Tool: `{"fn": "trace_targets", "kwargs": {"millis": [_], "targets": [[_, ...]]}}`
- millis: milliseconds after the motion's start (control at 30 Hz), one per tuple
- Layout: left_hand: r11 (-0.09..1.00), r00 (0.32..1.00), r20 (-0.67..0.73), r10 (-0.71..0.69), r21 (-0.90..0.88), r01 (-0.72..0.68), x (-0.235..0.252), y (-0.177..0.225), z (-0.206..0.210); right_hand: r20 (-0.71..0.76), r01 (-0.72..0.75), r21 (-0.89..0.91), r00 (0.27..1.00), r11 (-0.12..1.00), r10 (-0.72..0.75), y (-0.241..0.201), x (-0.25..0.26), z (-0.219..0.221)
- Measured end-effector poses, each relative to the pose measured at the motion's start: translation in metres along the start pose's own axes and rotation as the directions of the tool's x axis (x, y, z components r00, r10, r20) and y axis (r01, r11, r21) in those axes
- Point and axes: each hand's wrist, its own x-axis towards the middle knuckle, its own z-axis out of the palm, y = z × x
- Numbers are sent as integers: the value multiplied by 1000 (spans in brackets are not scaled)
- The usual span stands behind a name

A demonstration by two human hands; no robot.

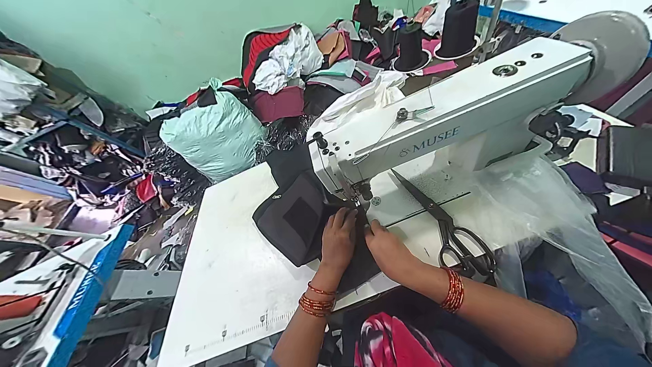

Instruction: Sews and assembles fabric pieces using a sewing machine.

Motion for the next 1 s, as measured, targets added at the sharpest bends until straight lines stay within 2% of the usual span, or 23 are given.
{"fn": "trace_targets", "kwargs": {"millis": [100,300,400,467,567,667,733,867,1000], "targets": [[1000,1000,-5,-1,10,1,10,0,0,7,-1,-13,1000,1000,2,0,0,-1],[987,990,47,131,91,-135,13,-3,9,5,13,10,1000,1000,-13,1,-1,-2],[985,987,62,147,77,-151,9,-6,11,10,17,0,1000,1000,-17,0,-1,-1],[987,984,123,132,80,-142,4,-2,6,20,17,-15,1000,1000,-16,0,-1,-3],[966,968,231,95,212,-145,-10,6,-2,28,12,-30,1000,999,-11,-1,0,-3],[970,888,459,-36,229,-79,-6,16,-14,10,6,-26,1000,1000,-6,-1,1,0],[983,846,527,-75,182,-26,-1,15,-18,16,-3,-28,1000,1000,4,-1,1,0],[996,877,472,-89,66,65,-3,12,-16,1,-12,-45,1000,999,12,-2,2,0],[997,965,253,-67,-8,71,-16,11,-3,0,-19,-76,1000,997,19,-2,2,1]]}}
